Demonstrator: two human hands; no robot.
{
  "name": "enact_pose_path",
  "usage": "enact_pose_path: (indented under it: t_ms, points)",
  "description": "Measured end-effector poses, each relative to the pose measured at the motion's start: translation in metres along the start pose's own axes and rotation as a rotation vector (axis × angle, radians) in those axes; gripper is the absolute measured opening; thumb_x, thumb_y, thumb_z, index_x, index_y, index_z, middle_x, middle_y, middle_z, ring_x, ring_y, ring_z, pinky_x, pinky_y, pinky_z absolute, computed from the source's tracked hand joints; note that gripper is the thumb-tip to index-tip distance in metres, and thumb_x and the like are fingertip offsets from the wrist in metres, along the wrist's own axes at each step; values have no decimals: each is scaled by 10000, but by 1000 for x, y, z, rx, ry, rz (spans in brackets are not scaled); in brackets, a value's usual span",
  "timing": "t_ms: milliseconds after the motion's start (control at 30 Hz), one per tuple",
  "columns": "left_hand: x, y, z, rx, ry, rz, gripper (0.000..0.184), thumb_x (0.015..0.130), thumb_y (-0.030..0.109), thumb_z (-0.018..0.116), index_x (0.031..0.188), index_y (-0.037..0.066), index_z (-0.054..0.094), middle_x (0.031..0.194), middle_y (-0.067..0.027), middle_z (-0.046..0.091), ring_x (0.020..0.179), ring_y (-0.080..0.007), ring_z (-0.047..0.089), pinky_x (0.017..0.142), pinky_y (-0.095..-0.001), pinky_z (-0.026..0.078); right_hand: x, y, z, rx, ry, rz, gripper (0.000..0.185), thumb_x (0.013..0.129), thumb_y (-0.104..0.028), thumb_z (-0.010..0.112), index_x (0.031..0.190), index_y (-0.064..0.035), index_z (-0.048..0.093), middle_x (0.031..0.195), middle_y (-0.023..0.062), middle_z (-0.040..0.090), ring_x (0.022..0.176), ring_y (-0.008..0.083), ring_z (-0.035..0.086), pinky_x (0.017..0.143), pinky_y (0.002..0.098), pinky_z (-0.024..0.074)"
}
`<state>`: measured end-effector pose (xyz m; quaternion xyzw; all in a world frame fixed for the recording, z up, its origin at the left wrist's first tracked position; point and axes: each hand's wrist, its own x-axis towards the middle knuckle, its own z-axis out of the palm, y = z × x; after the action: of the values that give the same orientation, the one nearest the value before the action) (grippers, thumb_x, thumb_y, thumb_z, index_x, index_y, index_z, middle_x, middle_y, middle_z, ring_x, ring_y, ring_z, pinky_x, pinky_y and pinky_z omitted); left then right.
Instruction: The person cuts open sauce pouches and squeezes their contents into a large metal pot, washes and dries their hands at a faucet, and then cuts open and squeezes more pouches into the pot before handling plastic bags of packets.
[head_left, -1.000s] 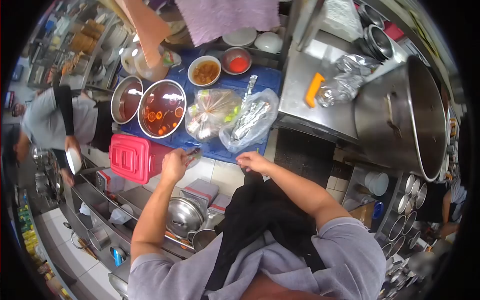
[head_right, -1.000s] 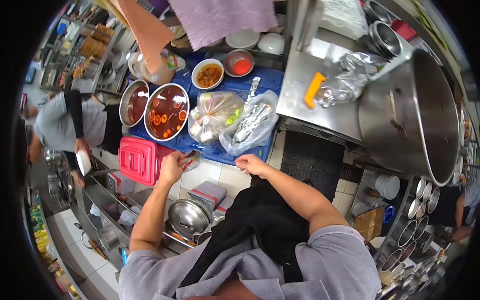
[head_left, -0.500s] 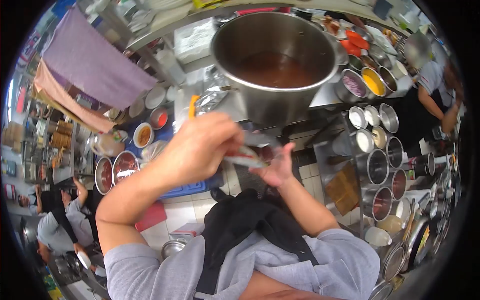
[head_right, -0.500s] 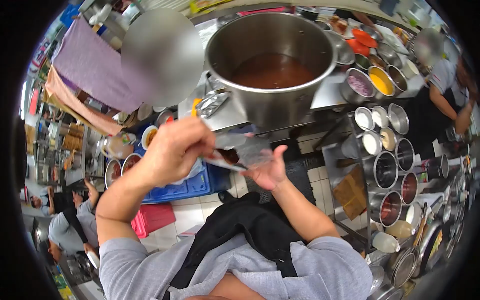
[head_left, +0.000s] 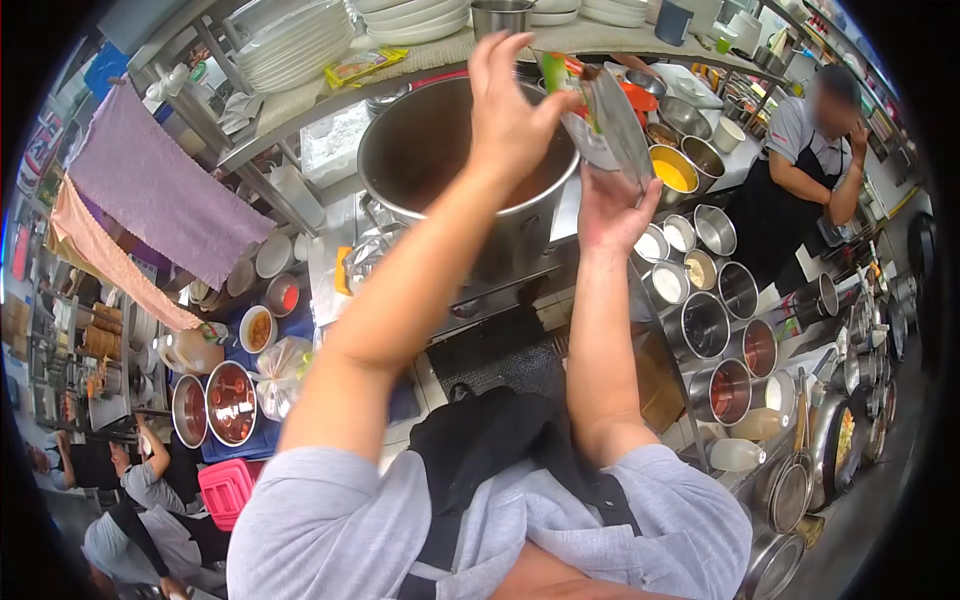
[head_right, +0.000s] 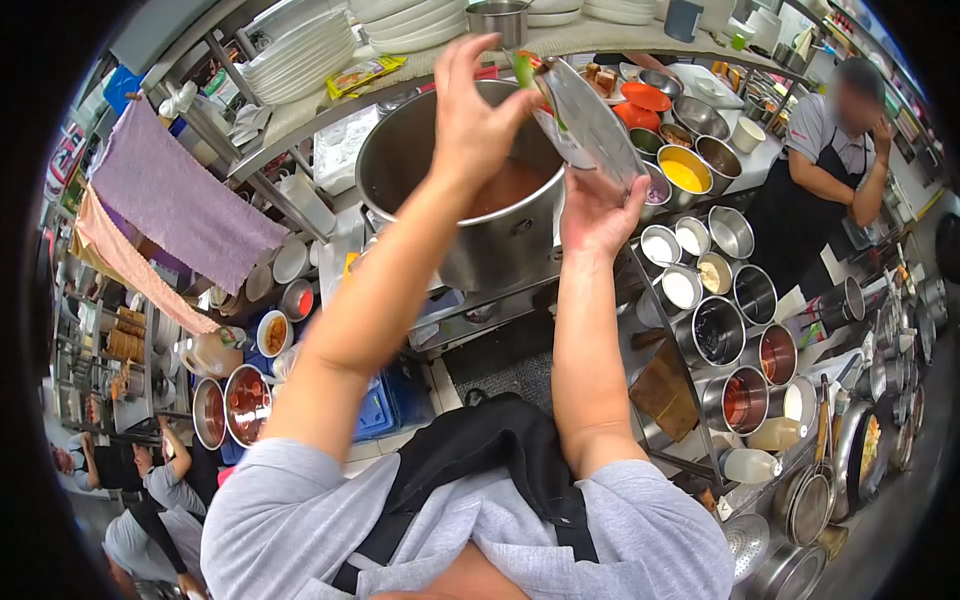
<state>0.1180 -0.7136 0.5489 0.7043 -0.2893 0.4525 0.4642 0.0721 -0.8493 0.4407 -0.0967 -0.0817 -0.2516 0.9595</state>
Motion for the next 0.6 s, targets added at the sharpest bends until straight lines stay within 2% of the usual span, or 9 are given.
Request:
enact_pose_path:
  t_ms: [33,67,100,133,167,233,267,333,600]
  points:
    - [-20,9,1,-274,-121,-562,977,726,218,893,1490,21,316,1478,-237,401,1343,-329,446,1099,-424,406,5,2,6,-27,13,-54,662,910,-481,667,1386,-57,487,1436,138,526,1341,350,469,1141,547,320]
    - [-42,10,12,-832,-129,-722,1111,744,278,897,1545,23,171,1550,-236,307,1380,-323,413,1110,-445,393,9,5,9,-15,53,-73,553,923,-416,654,1327,-63,518,1357,146,577,1265,339,534,1105,539,367]
    - [-66,8,27,-1033,-63,-809,1171,733,322,904,1557,37,122,1556,-221,304,1375,-335,421,1103,-456,407,12,6,7,-27,41,-76,553,923,-416,654,1327,-63,518,1357,146,577,1265,339,534,1105,539,367]
    - [-85,-10,53,-1173,-8,-642,1154,724,359,907,1541,43,155,1504,-183,370,1329,-304,467,1052,-422,458,17,8,0,-88,-34,-83,515,919,-363,660,1318,-69,520,1329,141,585,1244,328,547,1092,537,386]
    - [-82,-5,56,-1281,46,-653,975,750,379,888,1457,53,301,1371,-129,493,1257,-259,525,980,-378,502,23,11,-7,-149,-108,-83,482,914,-311,666,1309,-76,523,1301,136,593,1223,318,560,1079,534,405]
    - [-80,-24,68,-1353,161,-813,678,826,331,839,1304,68,438,1203,-84,589,1103,-225,618,841,-362,551,26,17,-3,-279,-98,-194,579,860,-70,694,1382,-58,444,1228,116,587,1168,294,588,1011,493,489]
    - [-84,-33,72,-1362,179,-814,678,826,331,839,1304,68,438,1203,-84,589,1103,-225,618,841,-362,551,28,21,-1,-342,-81,-219,630,853,-23,688,1415,-51,406,1228,124,578,1160,288,590,992,475,504]
    - [-85,-51,80,-1281,258,-978,408,892,253,777,1154,56,534,1072,-80,644,951,-226,669,725,-379,565,37,31,1,-409,-75,-248,683,847,23,682,1449,-44,367,1228,132,570,1151,282,593,973,456,518]
    - [-79,-95,82,-1398,429,-1404,301,940,269,713,1077,21,610,989,-117,671,883,-254,679,725,-444,563,71,66,2,-731,63,-201,790,803,84,721,1481,13,321,1227,167,583,1041,250,637,858,391,557]
